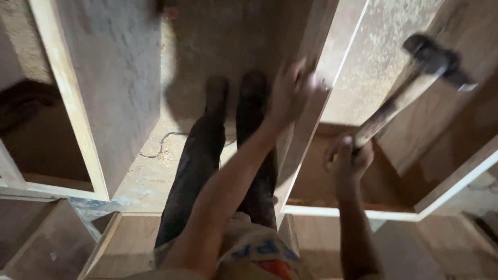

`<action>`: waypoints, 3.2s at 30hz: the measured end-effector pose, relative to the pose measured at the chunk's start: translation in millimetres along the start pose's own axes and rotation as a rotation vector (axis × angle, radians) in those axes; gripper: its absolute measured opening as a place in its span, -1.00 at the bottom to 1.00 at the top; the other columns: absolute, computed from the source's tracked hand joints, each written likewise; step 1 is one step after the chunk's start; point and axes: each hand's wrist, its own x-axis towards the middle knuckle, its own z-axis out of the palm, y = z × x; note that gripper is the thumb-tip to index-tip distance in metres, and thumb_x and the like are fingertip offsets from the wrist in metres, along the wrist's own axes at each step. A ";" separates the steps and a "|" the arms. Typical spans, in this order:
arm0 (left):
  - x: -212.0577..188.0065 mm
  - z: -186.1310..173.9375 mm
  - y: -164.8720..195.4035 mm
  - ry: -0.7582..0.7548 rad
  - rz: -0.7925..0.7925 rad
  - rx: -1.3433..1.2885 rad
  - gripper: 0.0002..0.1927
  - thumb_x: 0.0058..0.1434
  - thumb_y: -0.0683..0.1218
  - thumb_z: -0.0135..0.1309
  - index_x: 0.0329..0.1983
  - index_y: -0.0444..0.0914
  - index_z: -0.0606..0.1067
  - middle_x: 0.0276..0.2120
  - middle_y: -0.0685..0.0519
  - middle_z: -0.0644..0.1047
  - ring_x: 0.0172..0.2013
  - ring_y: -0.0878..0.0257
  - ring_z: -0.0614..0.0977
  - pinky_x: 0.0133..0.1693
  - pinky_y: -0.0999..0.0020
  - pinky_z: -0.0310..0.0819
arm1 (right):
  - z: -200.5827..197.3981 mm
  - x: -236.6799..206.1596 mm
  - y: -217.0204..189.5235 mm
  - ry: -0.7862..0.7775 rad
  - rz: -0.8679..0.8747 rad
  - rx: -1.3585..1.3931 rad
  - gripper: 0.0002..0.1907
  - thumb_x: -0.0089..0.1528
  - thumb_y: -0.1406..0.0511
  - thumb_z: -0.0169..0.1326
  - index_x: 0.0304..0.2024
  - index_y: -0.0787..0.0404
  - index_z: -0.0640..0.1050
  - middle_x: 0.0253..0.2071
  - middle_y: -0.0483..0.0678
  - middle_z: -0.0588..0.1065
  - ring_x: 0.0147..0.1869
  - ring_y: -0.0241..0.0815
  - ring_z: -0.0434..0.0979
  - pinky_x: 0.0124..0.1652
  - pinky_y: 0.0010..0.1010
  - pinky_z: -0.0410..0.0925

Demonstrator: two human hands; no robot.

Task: The person uses a hammer to drive nails into several wooden cabinet frames positioned on a workshop floor.

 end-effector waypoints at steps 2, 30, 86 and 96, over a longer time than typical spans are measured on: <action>-61.6 -18.2 6.5 -0.083 0.077 0.202 -0.29 0.17 0.12 0.32 0.32 -0.25 0.40 0.10 -0.17 0.49 0.08 -0.12 0.57 0.14 0.00 0.49 | 5.0 -31.4 5.1 0.019 0.047 -0.033 -0.82 0.44 0.35 -0.12 -0.29 0.26 0.30 -0.54 -0.04 0.36 -0.54 -0.27 0.37 -0.52 -0.41 0.30; -140.1 -19.6 10.1 0.189 0.164 -0.105 -0.23 0.11 -0.09 0.37 0.34 -0.40 0.34 0.00 -0.12 0.40 -0.07 -0.01 0.52 -0.04 0.18 0.50 | 26.3 -117.6 19.4 -0.009 -0.101 -0.193 -0.55 0.54 0.01 -0.09 -0.11 0.30 0.36 -0.49 -0.03 0.42 -0.54 -0.30 0.43 -0.54 -0.51 0.26; -144.2 -7.5 8.4 0.185 0.125 0.178 -0.22 0.14 0.17 0.30 0.31 -0.33 0.39 -0.04 -0.07 0.42 -0.01 0.00 0.56 -0.10 0.21 0.60 | -41.0 -63.1 34.6 -0.287 -0.580 0.162 -0.72 0.51 0.17 0.00 -0.01 0.29 0.45 -0.38 -0.09 0.44 -0.42 -0.27 0.41 -0.42 -0.36 0.30; -150.1 0.7 -2.0 0.188 0.112 0.211 -0.20 0.08 0.21 0.32 0.29 -0.30 0.41 -0.01 -0.06 0.43 0.00 -0.01 0.56 -0.08 0.14 0.61 | -55.7 -56.9 99.0 -0.099 -0.102 -0.378 -0.67 0.52 0.16 -0.03 -0.12 0.34 0.44 -0.40 -0.01 0.46 -0.36 -0.14 0.49 -0.36 -0.29 0.36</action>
